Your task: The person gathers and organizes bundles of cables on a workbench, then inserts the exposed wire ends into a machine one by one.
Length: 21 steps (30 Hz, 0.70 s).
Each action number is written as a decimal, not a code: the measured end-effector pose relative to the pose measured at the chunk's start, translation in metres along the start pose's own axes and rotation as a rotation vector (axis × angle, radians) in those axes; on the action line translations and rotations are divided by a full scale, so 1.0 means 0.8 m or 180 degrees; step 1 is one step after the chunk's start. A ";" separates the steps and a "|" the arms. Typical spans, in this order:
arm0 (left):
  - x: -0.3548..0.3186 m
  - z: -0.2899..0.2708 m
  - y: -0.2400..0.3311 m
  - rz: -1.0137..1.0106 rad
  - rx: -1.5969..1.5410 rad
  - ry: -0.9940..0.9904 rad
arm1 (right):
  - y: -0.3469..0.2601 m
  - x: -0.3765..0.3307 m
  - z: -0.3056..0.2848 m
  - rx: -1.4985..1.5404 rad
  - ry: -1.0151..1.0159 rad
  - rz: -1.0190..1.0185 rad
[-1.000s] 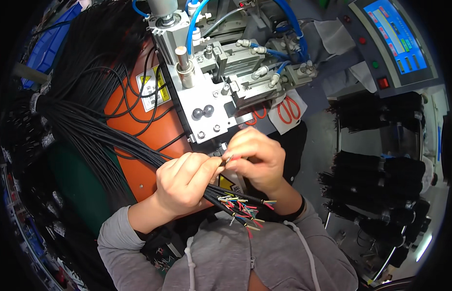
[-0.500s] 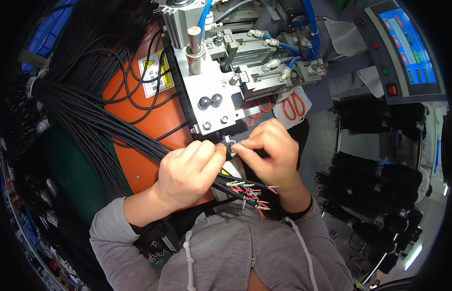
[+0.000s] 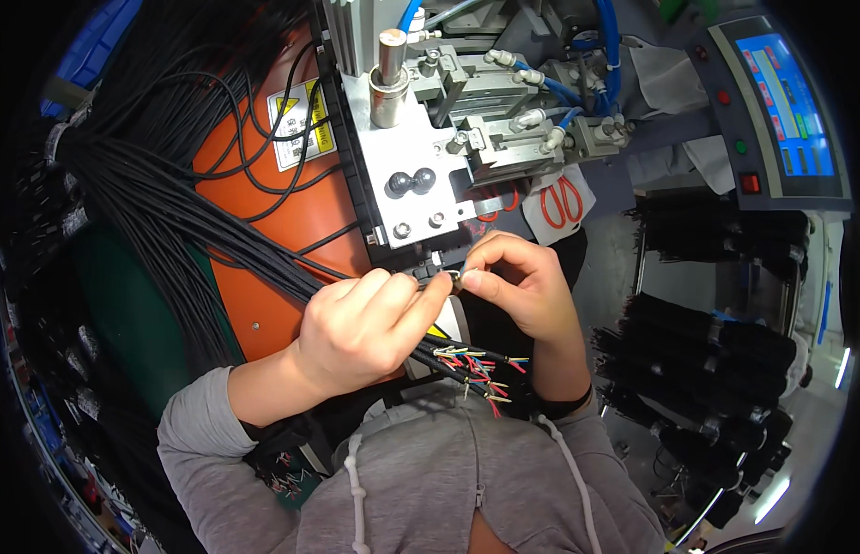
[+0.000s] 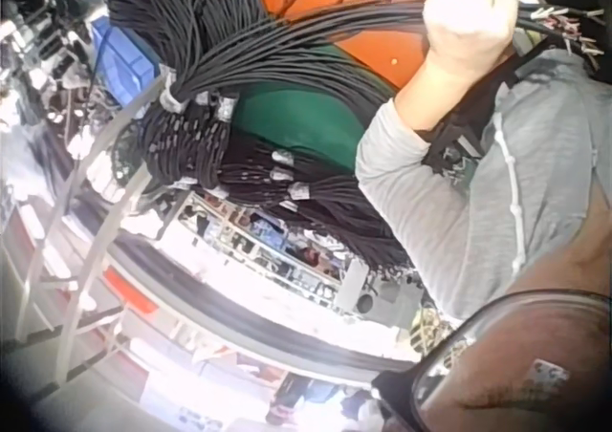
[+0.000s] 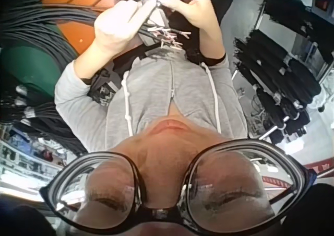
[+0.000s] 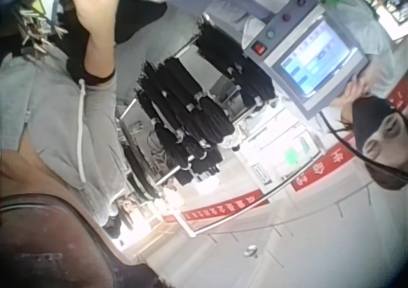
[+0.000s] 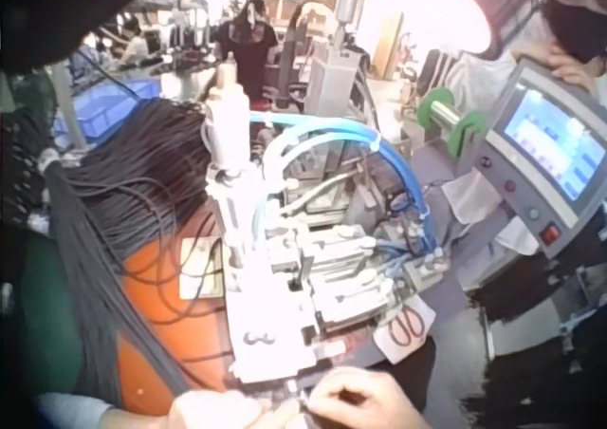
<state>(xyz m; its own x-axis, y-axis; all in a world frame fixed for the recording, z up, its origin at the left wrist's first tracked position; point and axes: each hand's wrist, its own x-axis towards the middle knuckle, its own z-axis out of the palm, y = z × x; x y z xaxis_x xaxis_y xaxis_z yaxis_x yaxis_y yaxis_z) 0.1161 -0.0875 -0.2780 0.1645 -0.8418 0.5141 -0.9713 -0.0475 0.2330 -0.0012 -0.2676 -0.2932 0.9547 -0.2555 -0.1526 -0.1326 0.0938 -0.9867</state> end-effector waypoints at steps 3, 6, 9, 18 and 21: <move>0.000 0.002 0.003 -0.0023 0.0103 -0.0214 | 0.007 0.005 0.008 -0.1077 0.0460 -0.0757; 0.000 0.004 0.005 -0.0065 0.0270 -0.0441 | 0.019 0.018 0.022 -0.1779 0.0738 -0.1307; 0.000 0.007 0.005 -0.0094 0.0532 -0.0440 | 0.019 0.017 0.027 -0.2212 0.0852 -0.1502; 0.005 0.009 0.007 -0.0244 0.0500 -0.0487 | 0.043 0.022 0.036 -0.1670 0.1139 -0.1298; 0.007 0.009 0.003 -0.0220 0.0389 -0.0439 | 0.054 0.019 0.037 -0.0757 0.1131 -0.0661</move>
<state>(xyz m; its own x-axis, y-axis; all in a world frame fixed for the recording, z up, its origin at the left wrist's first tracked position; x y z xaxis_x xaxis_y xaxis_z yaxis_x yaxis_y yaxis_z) 0.1131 -0.0962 -0.2807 0.2147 -0.8995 0.3804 -0.9735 -0.1657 0.1576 0.0155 -0.2390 -0.3367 0.8226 -0.5628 0.0807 -0.0455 -0.2066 -0.9774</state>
